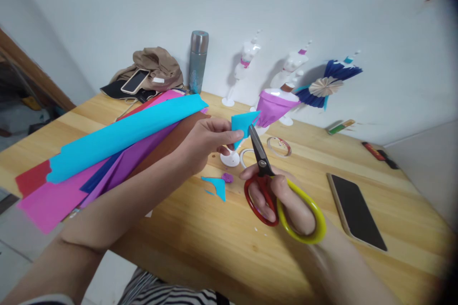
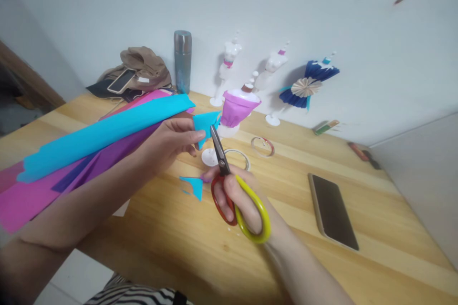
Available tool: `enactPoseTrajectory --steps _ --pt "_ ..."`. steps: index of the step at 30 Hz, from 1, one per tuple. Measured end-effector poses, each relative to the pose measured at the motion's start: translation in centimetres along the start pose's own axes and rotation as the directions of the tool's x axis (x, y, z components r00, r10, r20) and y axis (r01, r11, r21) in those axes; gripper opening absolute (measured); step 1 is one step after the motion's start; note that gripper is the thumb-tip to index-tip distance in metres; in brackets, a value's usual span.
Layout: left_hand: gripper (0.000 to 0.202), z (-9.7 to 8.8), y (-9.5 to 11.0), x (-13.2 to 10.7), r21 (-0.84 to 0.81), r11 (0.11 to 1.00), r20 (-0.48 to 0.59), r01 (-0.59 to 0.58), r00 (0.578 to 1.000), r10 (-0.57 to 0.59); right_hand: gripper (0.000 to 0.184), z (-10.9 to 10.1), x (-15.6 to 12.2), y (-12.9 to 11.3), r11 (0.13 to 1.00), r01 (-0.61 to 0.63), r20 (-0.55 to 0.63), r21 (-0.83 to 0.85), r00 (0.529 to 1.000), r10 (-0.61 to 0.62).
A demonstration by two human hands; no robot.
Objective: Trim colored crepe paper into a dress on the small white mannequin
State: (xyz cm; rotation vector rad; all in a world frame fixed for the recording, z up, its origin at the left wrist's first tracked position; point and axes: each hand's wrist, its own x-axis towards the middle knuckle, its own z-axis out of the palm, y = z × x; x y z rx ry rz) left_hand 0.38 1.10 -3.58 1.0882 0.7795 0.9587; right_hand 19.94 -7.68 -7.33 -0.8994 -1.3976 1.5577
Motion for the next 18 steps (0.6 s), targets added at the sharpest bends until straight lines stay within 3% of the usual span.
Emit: enactPoseTrajectory --steps 11,18 --pt "0.029 0.6 -0.4 -0.5 -0.025 0.998 0.019 -0.05 0.999 0.051 0.062 -0.7 0.1 0.8 0.98 0.049 -0.077 -0.195 0.995 -0.065" --pt "0.035 1.1 -0.7 -0.8 -0.029 1.0 0.012 0.003 1.0 -0.003 0.042 -0.9 -0.1 0.5 0.848 0.093 -0.091 -0.522 0.982 -0.163"
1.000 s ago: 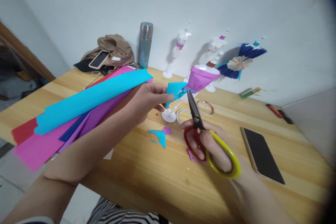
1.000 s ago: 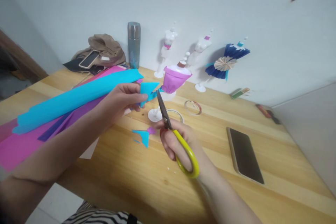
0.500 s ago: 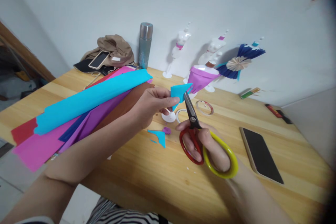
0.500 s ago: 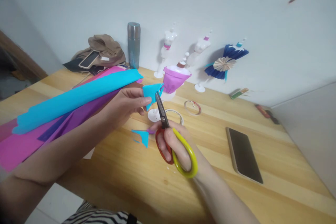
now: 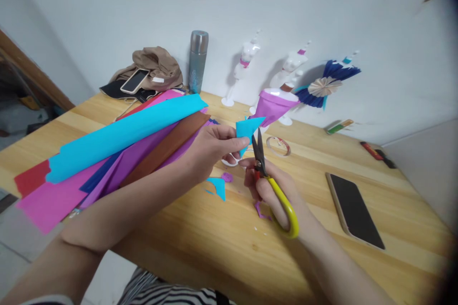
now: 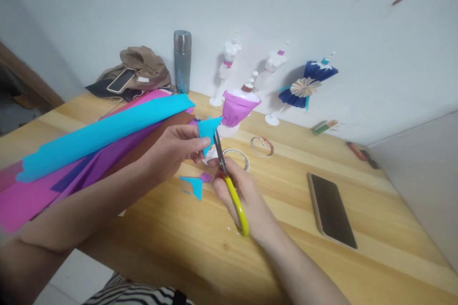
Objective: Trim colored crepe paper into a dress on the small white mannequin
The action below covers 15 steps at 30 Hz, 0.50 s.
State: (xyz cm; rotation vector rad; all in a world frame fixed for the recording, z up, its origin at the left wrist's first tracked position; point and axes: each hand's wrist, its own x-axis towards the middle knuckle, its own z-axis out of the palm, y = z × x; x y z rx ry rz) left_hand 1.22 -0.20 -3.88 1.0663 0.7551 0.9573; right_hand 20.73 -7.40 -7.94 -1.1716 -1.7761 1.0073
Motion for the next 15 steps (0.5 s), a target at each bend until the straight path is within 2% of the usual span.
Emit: enactPoseTrajectory --steps 5,10,15 --pt "0.032 0.3 -0.3 -0.1 -0.017 1.0 -0.002 0.019 1.0 -0.019 0.026 0.3 0.5 -0.8 0.98 -0.038 -0.084 -0.194 0.996 0.022" --pt "0.025 0.5 -0.3 -0.3 -0.017 0.999 0.014 0.04 0.999 -0.04 0.029 0.4 0.6 -1.0 0.94 -0.061 -0.15 -0.334 0.989 0.01" --pt "0.016 0.7 -0.4 -0.2 0.005 0.998 0.023 0.061 0.998 -0.061 0.024 0.1 1.0 -1.5 0.879 -0.017 -0.186 -0.477 0.979 -0.082"
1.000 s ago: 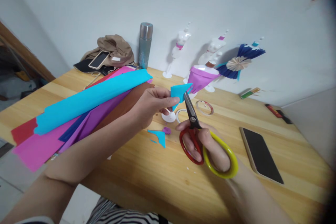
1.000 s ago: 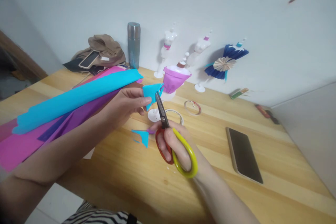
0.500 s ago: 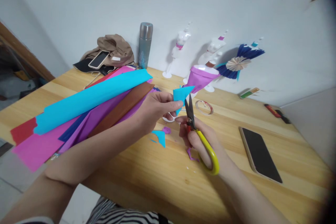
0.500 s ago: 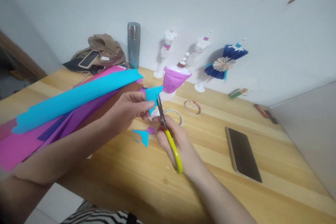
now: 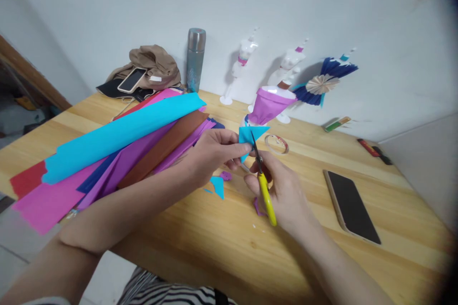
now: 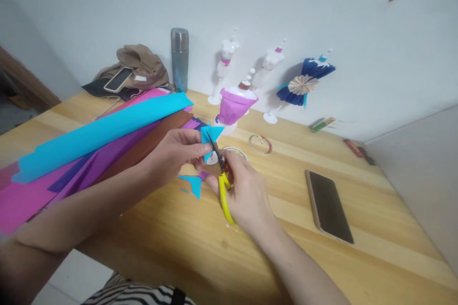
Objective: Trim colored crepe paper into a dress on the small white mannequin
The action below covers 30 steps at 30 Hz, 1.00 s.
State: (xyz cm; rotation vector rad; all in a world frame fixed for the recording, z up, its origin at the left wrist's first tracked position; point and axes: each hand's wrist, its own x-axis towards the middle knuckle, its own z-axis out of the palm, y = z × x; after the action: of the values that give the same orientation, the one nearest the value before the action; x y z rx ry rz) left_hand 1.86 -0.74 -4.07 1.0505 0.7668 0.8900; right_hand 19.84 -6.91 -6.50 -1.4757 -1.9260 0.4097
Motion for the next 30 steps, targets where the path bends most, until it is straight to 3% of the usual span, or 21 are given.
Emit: enactPoseTrajectory --steps 6,12,25,30 --pt "0.018 0.4 0.2 -0.1 0.021 0.999 0.02 0.035 0.999 -0.035 0.031 -0.3 0.4 -0.4 1.0 0.025 -0.011 -0.017 1.0 -0.025" --pt "0.023 0.8 0.9 -0.5 0.103 0.993 -0.046 0.059 0.997 -0.055 0.02 -0.2 0.2 -0.1 0.999 0.04 -0.008 0.002 0.999 -0.04" --pt "0.026 0.8 0.9 -0.5 0.101 0.994 -0.03 0.045 0.999 -0.042 0.022 -0.5 0.3 -0.4 0.981 -0.04 0.076 0.19 0.997 0.026" --pt "0.023 0.5 0.9 -0.5 0.104 0.994 -0.019 0.036 0.999 -0.035 0.025 -0.6 0.5 -0.8 0.981 -0.056 0.073 0.184 0.996 0.043"
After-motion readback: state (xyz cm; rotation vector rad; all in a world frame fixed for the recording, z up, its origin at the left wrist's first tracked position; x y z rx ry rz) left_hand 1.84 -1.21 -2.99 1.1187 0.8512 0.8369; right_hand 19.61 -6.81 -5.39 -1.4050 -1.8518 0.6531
